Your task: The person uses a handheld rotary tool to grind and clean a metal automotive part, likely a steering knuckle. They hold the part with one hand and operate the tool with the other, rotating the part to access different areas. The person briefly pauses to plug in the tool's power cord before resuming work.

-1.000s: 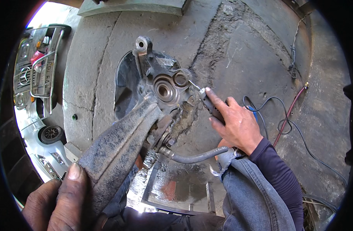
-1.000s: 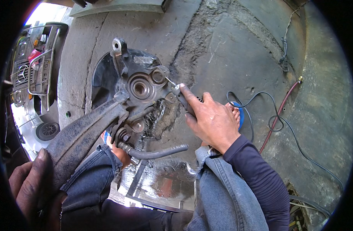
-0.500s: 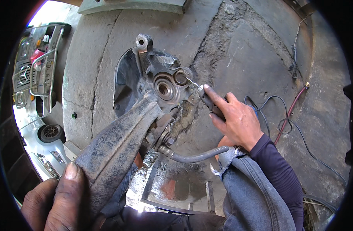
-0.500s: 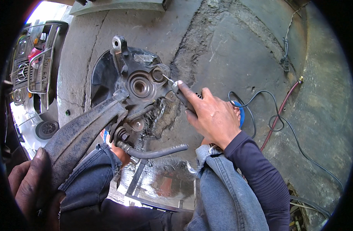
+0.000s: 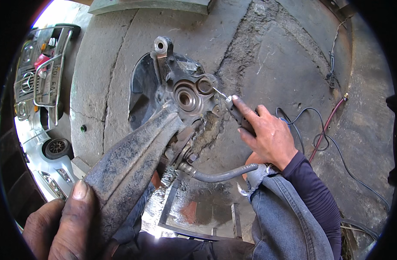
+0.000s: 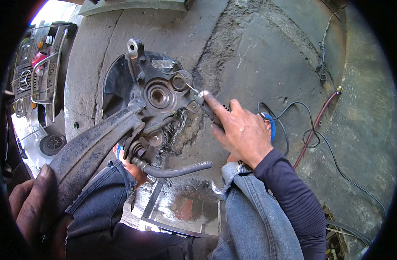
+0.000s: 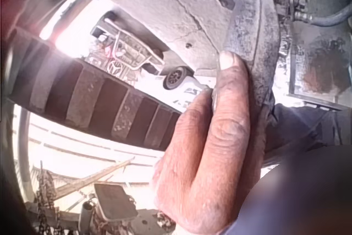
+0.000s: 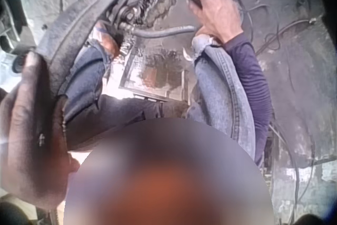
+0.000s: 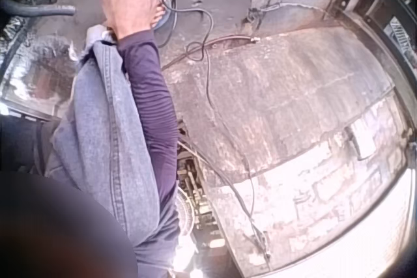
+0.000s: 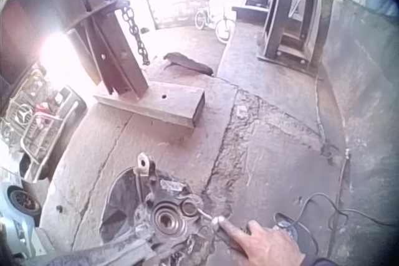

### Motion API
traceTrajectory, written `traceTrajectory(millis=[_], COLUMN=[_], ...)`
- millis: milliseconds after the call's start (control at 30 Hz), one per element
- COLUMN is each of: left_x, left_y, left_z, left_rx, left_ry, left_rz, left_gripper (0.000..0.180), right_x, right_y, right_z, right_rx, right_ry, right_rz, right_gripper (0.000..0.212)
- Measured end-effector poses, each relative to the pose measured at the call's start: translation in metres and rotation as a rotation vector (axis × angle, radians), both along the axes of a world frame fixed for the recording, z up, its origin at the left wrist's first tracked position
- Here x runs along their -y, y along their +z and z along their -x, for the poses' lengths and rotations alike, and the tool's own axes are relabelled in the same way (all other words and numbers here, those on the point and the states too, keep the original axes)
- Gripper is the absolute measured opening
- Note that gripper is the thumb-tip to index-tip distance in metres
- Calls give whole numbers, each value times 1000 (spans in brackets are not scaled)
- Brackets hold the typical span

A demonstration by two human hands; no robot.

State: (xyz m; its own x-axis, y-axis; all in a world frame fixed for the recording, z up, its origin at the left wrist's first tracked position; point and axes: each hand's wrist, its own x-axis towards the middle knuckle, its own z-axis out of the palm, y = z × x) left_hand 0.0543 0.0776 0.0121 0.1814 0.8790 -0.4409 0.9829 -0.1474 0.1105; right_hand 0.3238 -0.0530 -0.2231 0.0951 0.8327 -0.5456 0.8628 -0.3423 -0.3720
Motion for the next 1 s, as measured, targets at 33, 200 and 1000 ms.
traceTrajectory(millis=[33,200,1000], left_x=[0,-1,-6], left_y=[0,0,4], left_z=[0,-1,-4], left_rx=[0,-5,-58], left_ry=[-2,-10,-42], left_rz=[-2,-4,-25], left_gripper=[34,33,29], right_x=[0,0,-40], right_y=[0,2,10], right_z=[0,0,-19], right_rx=[5,12,79], right_ry=[14,20,166], right_rz=[10,29,-129], right_gripper=[84,84,81])
